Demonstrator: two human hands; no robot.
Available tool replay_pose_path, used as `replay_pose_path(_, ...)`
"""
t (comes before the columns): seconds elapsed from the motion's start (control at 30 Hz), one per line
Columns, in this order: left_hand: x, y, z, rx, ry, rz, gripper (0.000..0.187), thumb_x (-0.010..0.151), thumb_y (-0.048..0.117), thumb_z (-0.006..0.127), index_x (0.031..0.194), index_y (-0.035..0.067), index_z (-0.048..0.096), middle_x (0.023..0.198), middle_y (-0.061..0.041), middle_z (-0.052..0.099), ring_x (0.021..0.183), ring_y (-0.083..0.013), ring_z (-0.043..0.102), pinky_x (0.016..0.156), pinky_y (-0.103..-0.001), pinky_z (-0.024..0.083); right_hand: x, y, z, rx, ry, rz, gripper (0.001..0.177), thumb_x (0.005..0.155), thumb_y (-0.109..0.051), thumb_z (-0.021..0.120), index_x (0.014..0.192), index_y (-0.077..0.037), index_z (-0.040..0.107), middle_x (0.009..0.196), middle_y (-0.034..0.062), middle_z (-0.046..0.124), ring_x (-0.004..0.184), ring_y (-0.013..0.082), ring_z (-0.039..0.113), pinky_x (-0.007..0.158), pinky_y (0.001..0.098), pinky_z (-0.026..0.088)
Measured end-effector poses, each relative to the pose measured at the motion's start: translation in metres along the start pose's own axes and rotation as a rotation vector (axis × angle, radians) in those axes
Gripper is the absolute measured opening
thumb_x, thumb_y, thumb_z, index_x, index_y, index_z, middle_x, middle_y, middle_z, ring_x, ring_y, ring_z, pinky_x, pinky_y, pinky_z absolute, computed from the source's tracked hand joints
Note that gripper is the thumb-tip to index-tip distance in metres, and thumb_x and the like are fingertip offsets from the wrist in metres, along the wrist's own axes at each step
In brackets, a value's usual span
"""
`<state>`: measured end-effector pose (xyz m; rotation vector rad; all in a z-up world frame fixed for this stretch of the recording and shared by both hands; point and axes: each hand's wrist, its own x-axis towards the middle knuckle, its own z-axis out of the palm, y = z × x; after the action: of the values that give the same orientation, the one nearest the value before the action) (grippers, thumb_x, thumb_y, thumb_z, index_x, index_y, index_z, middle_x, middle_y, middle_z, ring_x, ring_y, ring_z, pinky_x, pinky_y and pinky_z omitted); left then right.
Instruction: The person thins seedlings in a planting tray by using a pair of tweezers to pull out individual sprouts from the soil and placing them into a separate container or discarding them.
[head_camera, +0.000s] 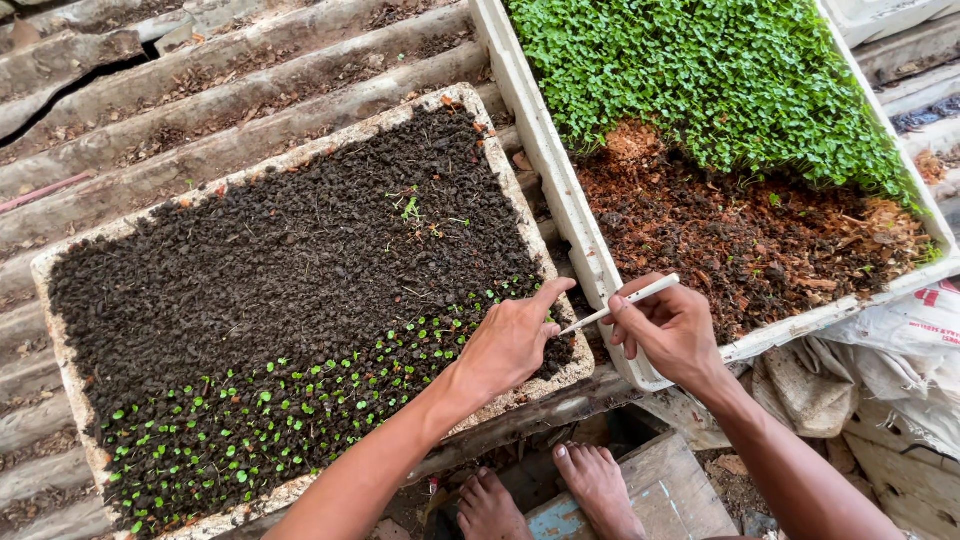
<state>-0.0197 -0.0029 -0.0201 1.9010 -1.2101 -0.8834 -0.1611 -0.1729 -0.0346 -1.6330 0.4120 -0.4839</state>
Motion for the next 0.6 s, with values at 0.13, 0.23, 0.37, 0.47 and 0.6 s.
replay_pose_path(0.13,0.003,-0.009,0.006,0.01,0.002,-0.011,0.05,0.099,0.002,0.056,0.147,0.006,0.045,0.076,-0.014,0.067,0.061,-0.0248,0.065,0.078,-0.049,0.059,-0.002,0.009,-0.002,-0.034,-0.03,0.016,0.009,0.092,-0.006,0.07,0.09,0.003,0.072,0.052,0.0141,0.07,0.034,0.0141,0.064,0.037,0.0246,0.054)
replay_pose_path(0.23,0.002,-0.008,0.004,-0.007,-0.009,-0.017,0.05,0.098,0.0,0.056,0.147,0.005,0.044,0.073,-0.012,0.064,0.062,-0.0255,0.065,0.086,-0.053,0.057,-0.002,0.015,-0.002,-0.058,-0.044,0.02,0.01,0.092,-0.008,0.071,0.089,0.001,0.072,0.051,0.0119,0.07,0.034,0.0115,0.063,0.038,0.0222,0.053)
replay_pose_path(0.37,0.001,-0.001,-0.001,-0.008,-0.004,-0.023,0.051,0.097,0.0,0.058,0.146,0.005,0.046,0.073,-0.013,0.066,0.062,-0.0254,0.065,0.088,-0.054,0.057,-0.002,0.017,-0.004,-0.077,-0.048,0.032,0.008,0.091,-0.006,0.071,0.091,0.003,0.072,0.05,0.013,0.069,0.033,0.0125,0.062,0.037,0.0224,0.052)
replay_pose_path(0.47,0.001,0.001,-0.004,-0.013,-0.004,-0.031,0.051,0.097,0.0,0.058,0.146,0.005,0.046,0.073,-0.013,0.067,0.062,-0.0259,0.066,0.089,-0.054,0.056,-0.001,0.018,-0.005,-0.088,-0.057,0.039,0.009,0.091,-0.006,0.071,0.091,0.003,0.072,0.05,0.0131,0.069,0.033,0.0125,0.062,0.037,0.0225,0.052)
replay_pose_path(0.6,0.001,0.003,-0.009,-0.043,-0.02,-0.047,0.052,0.097,-0.001,0.058,0.148,0.004,0.045,0.075,-0.017,0.07,0.062,-0.0283,0.067,0.096,-0.058,0.053,0.0,0.02,-0.005,-0.075,-0.084,0.052,0.009,0.091,-0.006,0.071,0.091,0.002,0.072,0.051,0.0129,0.07,0.034,0.0118,0.063,0.038,0.0226,0.053)
